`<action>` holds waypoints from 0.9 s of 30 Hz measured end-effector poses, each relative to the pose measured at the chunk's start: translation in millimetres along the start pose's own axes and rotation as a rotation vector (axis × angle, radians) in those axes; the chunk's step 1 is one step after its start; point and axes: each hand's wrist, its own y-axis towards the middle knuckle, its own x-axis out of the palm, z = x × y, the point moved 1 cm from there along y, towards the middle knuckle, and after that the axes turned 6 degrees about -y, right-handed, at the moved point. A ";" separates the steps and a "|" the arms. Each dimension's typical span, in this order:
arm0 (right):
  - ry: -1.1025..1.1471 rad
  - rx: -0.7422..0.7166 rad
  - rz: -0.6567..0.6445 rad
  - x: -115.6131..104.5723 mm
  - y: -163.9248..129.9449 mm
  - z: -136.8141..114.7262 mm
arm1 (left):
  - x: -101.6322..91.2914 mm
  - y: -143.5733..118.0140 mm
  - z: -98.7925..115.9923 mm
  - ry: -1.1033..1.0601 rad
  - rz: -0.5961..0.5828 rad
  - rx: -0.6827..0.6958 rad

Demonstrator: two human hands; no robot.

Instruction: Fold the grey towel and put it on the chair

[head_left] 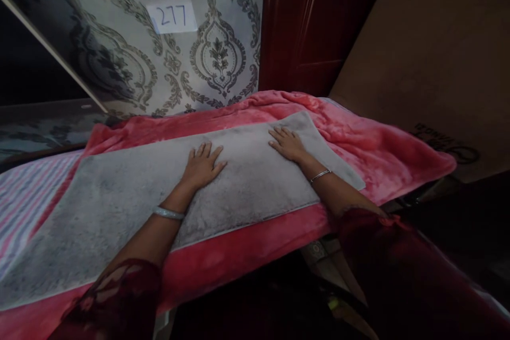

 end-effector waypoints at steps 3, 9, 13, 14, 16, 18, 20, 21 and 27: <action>-0.011 -0.020 -0.091 -2.3 -15.1 6.6 | 0.9 0.8 0.2 -0.009 -0.023 0.002; -0.057 0.126 -0.009 7.2 -52.0 25.2 | 1.5 -2.2 2.1 -0.050 0.041 0.018; -0.056 0.133 0.042 12.7 -54.1 24.4 | -3.9 -11.8 -1.5 -0.055 0.027 0.015; -0.053 0.128 0.050 13.5 -53.4 24.1 | -6.5 -16.2 -5.9 -0.051 0.000 0.000; -0.047 0.114 0.069 15.1 -52.3 24.4 | -13.2 -29.3 -21.3 -0.038 -0.063 -0.064; -0.039 0.106 0.085 17.1 -52.2 25.9 | -21.1 -49.7 -46.3 -0.023 -0.105 -0.166; -0.032 0.108 0.094 19.6 -52.6 28.0 | -28.9 -77.9 -78.9 -0.018 -0.123 -0.277; -0.031 0.109 0.098 20.9 -52.7 29.1 | -32.3 -94.4 -96.7 -0.017 -0.124 -0.336; -0.027 0.094 0.117 25.0 -52.2 32.4 | -41.5 -182.8 -170.8 -0.004 -0.033 -0.668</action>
